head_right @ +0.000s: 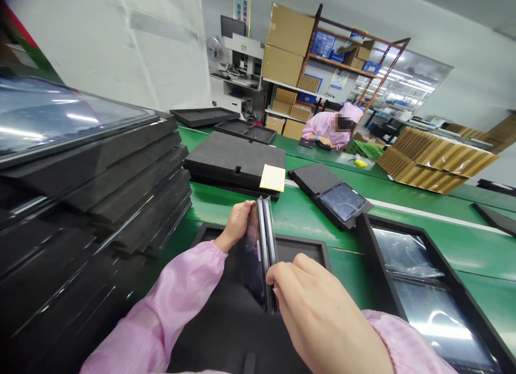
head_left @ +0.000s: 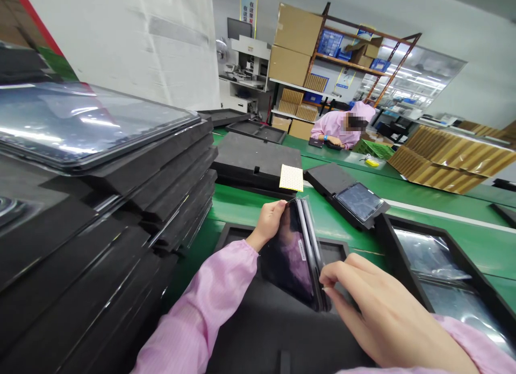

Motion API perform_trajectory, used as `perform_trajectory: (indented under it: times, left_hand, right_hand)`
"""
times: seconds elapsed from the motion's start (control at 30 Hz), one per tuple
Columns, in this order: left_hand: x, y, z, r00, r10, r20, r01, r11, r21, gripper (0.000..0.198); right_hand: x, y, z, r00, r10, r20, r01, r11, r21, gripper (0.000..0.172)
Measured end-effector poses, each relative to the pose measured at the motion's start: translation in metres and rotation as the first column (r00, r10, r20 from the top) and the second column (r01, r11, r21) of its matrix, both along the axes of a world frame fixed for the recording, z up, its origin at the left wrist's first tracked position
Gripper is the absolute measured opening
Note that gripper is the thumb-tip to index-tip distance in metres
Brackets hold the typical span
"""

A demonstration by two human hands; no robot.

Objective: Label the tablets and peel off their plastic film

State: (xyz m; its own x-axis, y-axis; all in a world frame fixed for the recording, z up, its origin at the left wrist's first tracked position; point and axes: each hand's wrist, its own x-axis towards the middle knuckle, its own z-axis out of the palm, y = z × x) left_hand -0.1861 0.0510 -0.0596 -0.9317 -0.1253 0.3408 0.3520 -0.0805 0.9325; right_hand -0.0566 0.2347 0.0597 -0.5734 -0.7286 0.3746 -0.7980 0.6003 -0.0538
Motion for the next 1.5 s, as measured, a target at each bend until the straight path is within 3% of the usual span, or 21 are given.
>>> perform_trajectory:
  times: [0.23,0.57,0.97,1.13,1.23,1.3,1.4,1.5]
  left_hand:
    - [0.001,0.001,-0.002,1.000,0.017,-0.021,-0.017,1.000,0.006,0.077]
    - [0.004,0.000,0.003,0.993,0.035,-0.113,-0.032,0.999,0.026,0.071]
    - [0.007,0.002,0.001,0.988,0.052,-0.148,-0.058,0.998,-0.035,0.064]
    - [0.011,0.004,0.004,0.985,0.052,-0.164,-0.058,0.998,-0.032,0.065]
    - [0.012,0.004,0.005,0.984,0.051,-0.171,-0.057,0.998,-0.033,0.066]
    - [0.012,0.004,0.004,0.983,0.058,-0.175,-0.065,0.997,-0.032,0.066]
    - [0.010,0.002,0.004,0.980,0.087,-0.179,-0.093,0.995,-0.026,0.065]
    - [0.007,0.000,0.004,0.976,0.118,-0.182,-0.123,0.992,-0.016,0.066]
  right_hand:
    - [0.011,0.004,-0.021,0.992,-0.122,0.043,0.126,0.985,-0.114,0.019]
    - [0.012,0.010,-0.025,0.967,-0.204,0.156,0.228,0.960,-0.160,0.016]
    - [0.010,0.013,-0.009,0.974,-0.196,0.116,0.202,0.978,-0.051,0.021]
    - [0.005,0.013,0.003,0.958,-0.194,0.209,0.199,0.980,0.001,0.028]
    - [-0.003,0.013,0.005,0.889,-0.238,0.392,0.248,0.969,0.026,0.030]
    - [-0.009,0.013,-0.001,0.774,-0.220,0.593,0.269,0.963,0.006,0.030]
    - [-0.014,0.013,-0.018,0.558,-0.043,0.829,0.308,0.938,-0.159,0.020]
    - [-0.013,0.014,-0.038,0.505,0.092,0.858,0.382,0.868,-0.317,0.020]
